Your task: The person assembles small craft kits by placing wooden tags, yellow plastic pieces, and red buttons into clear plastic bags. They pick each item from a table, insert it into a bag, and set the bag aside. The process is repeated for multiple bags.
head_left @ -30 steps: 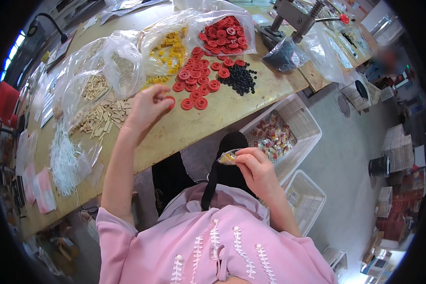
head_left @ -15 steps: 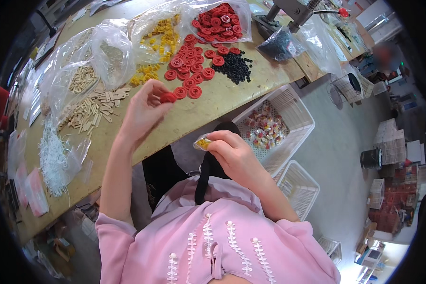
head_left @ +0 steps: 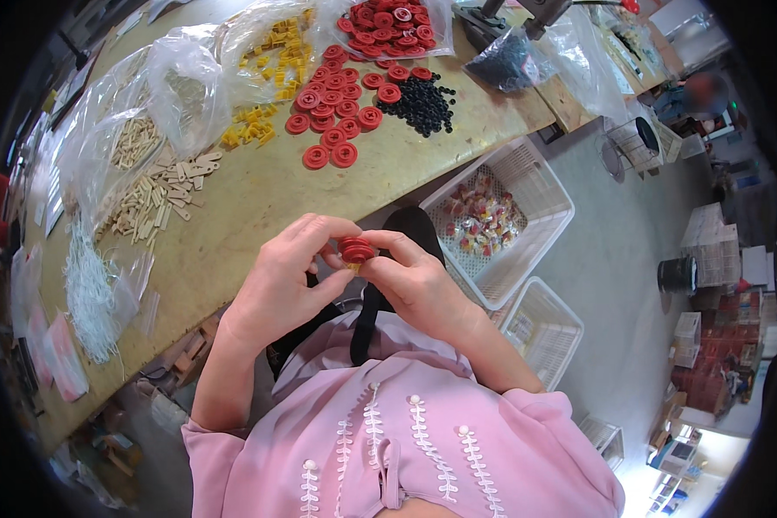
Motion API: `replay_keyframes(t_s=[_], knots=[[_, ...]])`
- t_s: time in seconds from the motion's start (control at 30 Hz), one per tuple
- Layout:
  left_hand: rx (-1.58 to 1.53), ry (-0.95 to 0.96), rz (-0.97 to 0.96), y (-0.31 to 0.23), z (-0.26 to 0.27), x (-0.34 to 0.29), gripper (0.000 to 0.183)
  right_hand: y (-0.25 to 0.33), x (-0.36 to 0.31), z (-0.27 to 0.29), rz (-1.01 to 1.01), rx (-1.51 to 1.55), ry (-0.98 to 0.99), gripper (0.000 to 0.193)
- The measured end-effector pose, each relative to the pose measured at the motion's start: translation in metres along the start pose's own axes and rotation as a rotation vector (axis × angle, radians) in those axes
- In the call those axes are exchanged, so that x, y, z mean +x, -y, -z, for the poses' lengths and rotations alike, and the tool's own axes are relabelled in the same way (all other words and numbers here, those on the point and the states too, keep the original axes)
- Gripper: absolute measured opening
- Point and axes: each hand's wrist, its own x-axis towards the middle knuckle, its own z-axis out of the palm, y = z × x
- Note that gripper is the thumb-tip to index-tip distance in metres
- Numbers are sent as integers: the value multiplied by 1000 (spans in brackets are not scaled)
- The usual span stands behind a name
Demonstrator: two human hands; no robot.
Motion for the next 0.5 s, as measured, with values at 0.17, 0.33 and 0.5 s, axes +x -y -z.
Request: replay_keyframes(t_s=[0.17,0.33,0.5], knots=[[132,61,-60,7,-10,5,26,-9,-11,3,-5,14,-29,29],[314,97,-217,6,-26,21,25,-18,-25,6,-21,-1,-52,24],[285,211,-215,11,-37,33,18,-23,-36,13,-47,-17,-82,19]])
